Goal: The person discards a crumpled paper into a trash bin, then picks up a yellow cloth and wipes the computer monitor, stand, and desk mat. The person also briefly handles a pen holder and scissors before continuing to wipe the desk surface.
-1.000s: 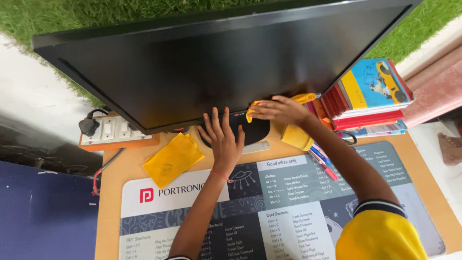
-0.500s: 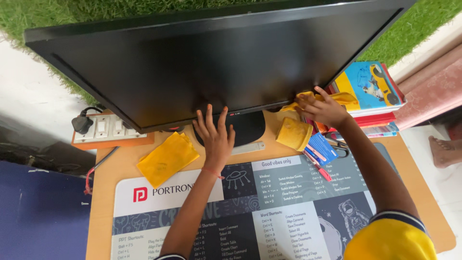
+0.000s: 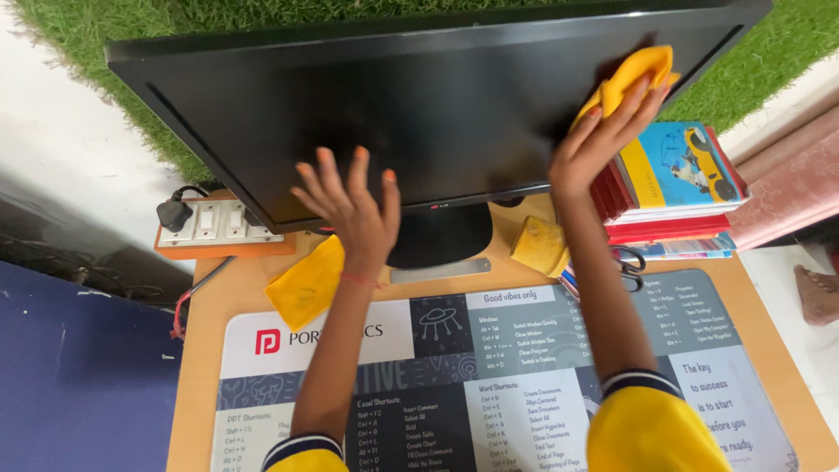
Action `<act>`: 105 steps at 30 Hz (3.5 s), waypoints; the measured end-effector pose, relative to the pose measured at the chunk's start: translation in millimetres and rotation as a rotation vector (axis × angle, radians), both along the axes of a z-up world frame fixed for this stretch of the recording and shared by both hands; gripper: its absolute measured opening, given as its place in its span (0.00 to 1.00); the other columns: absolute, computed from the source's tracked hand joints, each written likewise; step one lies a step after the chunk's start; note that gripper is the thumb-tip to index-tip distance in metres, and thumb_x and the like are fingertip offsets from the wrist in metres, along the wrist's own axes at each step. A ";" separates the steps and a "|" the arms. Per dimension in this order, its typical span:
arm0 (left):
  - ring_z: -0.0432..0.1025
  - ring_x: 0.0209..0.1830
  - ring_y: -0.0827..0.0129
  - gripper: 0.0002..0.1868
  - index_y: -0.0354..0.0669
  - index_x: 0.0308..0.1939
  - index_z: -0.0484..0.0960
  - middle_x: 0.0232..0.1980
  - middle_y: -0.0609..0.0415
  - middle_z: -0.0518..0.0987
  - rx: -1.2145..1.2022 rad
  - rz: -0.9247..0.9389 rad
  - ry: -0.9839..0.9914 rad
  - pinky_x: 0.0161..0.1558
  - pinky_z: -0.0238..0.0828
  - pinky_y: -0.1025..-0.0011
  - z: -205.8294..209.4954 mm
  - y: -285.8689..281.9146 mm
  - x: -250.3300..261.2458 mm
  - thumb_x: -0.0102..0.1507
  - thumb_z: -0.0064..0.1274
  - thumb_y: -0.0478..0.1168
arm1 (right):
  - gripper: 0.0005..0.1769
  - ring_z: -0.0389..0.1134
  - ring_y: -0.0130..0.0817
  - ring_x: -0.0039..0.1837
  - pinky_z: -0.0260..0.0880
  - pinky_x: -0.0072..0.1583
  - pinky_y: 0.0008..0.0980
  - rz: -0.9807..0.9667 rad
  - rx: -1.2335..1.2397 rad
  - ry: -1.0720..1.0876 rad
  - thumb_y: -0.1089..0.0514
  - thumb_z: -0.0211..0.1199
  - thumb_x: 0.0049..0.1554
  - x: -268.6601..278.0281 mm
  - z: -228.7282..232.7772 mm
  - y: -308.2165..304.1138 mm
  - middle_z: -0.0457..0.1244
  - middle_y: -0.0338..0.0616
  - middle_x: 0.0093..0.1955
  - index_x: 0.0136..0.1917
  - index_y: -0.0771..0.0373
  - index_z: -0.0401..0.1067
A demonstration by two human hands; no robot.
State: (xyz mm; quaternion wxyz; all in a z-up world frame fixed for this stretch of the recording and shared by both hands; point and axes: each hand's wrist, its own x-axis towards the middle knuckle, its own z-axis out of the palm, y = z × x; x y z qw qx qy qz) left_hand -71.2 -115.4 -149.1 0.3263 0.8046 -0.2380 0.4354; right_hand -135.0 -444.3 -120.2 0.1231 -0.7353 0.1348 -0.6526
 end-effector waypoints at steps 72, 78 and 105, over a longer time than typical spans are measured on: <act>0.57 0.77 0.60 0.29 0.40 0.76 0.58 0.76 0.48 0.62 -0.919 -0.518 0.737 0.74 0.50 0.66 -129.8 119.1 56.3 0.76 0.30 0.53 | 0.35 0.38 0.25 0.87 0.39 0.73 0.56 0.062 -1.208 0.485 0.46 0.48 0.67 99.8 -69.3 284.1 0.38 0.21 0.89 0.86 0.35 0.50; 0.65 0.60 0.67 0.22 0.39 0.68 0.66 0.61 0.49 0.71 -0.940 -0.457 0.704 0.65 0.63 0.66 -129.9 113.1 61.8 0.78 0.31 0.51 | 0.32 0.42 0.36 0.87 0.36 0.71 0.81 0.106 -0.963 0.402 0.44 0.56 0.69 114.7 42.2 287.8 0.43 0.27 0.89 0.84 0.32 0.59; 0.62 0.71 0.63 0.26 0.41 0.76 0.59 0.73 0.48 0.65 -1.032 -0.409 0.799 0.68 0.58 0.70 -125.1 109.0 52.4 0.75 0.35 0.46 | 0.23 0.43 0.30 0.86 0.46 0.66 0.68 0.251 -0.979 0.566 0.49 0.57 0.63 86.0 -71.5 232.0 0.46 0.22 0.86 0.70 0.33 0.72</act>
